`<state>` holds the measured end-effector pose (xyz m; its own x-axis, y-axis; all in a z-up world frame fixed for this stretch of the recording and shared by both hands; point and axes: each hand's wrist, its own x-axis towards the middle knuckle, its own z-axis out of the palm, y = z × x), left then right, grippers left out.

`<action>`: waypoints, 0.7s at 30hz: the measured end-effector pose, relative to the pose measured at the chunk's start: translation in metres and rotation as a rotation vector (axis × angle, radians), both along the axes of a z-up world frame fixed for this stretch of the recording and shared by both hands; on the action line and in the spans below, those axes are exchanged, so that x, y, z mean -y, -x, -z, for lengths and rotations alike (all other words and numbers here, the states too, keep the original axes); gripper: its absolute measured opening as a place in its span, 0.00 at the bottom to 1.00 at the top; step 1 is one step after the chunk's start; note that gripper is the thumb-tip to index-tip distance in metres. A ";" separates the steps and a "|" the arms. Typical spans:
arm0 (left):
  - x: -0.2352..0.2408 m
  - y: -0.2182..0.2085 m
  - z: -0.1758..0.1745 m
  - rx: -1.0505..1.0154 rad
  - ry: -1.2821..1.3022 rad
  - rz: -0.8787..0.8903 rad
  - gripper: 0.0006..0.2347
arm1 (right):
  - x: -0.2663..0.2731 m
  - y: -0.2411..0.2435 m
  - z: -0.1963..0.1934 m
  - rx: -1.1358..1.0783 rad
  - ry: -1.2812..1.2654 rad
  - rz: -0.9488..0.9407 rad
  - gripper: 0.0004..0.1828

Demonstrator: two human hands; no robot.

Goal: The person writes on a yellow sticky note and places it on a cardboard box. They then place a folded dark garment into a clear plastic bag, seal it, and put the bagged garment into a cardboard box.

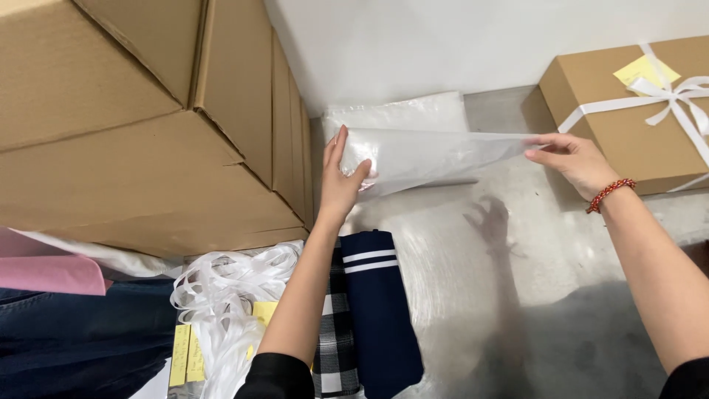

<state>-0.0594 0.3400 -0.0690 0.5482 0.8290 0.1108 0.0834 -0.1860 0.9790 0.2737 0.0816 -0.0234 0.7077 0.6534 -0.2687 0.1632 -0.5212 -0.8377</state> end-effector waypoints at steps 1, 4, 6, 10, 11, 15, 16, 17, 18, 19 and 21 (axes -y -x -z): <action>0.009 -0.002 -0.019 0.002 -0.001 0.005 0.33 | 0.005 0.000 0.001 0.002 -0.001 0.005 0.17; 0.030 -0.004 -0.061 0.124 0.464 -0.007 0.32 | 0.021 -0.007 0.016 -0.176 -0.095 0.021 0.20; 0.032 -0.006 -0.067 0.267 0.726 -0.012 0.38 | 0.033 -0.020 0.042 -0.352 -0.263 -0.022 0.14; 0.027 -0.009 -0.044 0.438 0.884 -0.069 0.36 | 0.047 0.022 0.005 -0.301 -0.141 -0.045 0.16; 0.025 -0.008 -0.039 0.466 0.899 -0.070 0.37 | 0.052 0.024 0.006 -0.315 -0.138 -0.050 0.15; 0.032 -0.004 -0.034 0.559 0.988 -0.155 0.39 | 0.074 0.042 -0.009 -0.377 -0.145 -0.035 0.22; 0.033 -0.004 -0.027 0.556 0.989 -0.149 0.39 | 0.082 0.043 -0.007 -0.376 -0.148 -0.029 0.22; 0.034 -0.004 -0.021 0.586 0.980 -0.165 0.40 | 0.090 0.044 -0.004 -0.423 -0.167 -0.032 0.19; 0.036 -0.004 -0.013 0.614 0.973 -0.182 0.40 | 0.099 0.046 0.000 -0.470 -0.186 -0.035 0.17; 0.044 -0.002 -0.013 0.610 0.974 -0.175 0.40 | 0.110 0.049 0.004 -0.469 -0.188 -0.028 0.17; 0.061 0.001 -0.012 0.637 1.002 -0.177 0.42 | 0.132 0.056 0.014 -0.464 -0.178 -0.059 0.06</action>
